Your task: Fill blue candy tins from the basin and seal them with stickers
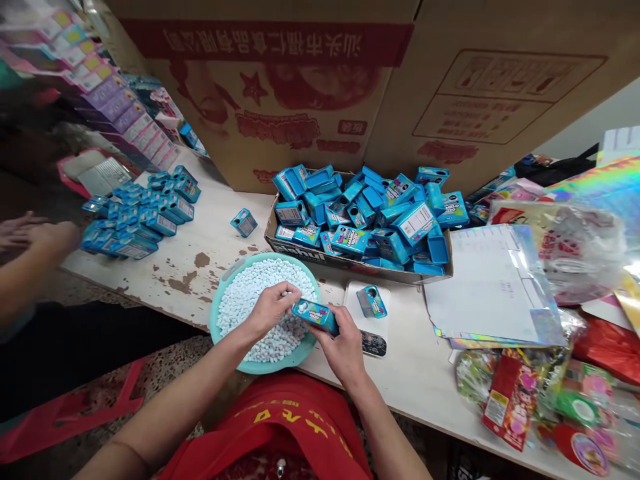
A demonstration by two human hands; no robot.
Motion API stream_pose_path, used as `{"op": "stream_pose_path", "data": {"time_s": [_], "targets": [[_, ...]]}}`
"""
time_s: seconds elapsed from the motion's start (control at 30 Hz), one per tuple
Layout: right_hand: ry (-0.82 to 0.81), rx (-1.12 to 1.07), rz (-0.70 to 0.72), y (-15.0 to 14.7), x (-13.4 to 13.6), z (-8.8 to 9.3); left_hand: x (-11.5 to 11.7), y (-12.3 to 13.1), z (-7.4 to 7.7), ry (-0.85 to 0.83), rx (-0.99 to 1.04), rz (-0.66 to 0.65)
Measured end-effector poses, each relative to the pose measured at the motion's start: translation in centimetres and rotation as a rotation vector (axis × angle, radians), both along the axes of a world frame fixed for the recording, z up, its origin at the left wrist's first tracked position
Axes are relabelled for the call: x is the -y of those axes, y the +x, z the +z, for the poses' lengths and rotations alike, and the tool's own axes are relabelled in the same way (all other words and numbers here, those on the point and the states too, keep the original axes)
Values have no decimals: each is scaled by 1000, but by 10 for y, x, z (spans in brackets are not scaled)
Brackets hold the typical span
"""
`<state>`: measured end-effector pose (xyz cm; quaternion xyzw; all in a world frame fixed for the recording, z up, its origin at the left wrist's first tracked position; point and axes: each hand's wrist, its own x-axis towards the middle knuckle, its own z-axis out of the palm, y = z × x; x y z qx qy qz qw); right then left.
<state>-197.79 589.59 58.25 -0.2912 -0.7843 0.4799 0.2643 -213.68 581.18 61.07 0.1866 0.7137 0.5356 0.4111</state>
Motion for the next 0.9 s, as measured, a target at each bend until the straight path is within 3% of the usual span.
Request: {"op": "stream_pose_path", "data": {"time_s": [0.13, 0.2, 0.27, 0.47, 0.6, 0.7, 0.8, 0.9], "targets": [[-248, -91, -46, -2, -1, -6, 7, -19, 8, 132, 307, 48], [-355, -126, -83, -4, -1, -9, 12, -22, 13, 136, 297, 49], [-359, -117, -106, -9, 0, -9, 15, -20, 19, 91, 138, -21], [-214, -122, -13, -28, 7, -6, 20, -13, 38, -181, -689, -424], [-243, -134, 11, -37, 8, -10, 25, -25, 41, -211, -801, -644], [-253, -139, 4, -49, 11, -6, 27, -33, 39, -236, -905, -615], [-194, -199, -49, -58, 18, 4, 28, -46, 40, -257, -1032, -506], [-112, -217, -122, -48, 20, 7, 32, -76, 44, -353, -1137, -258]]}}
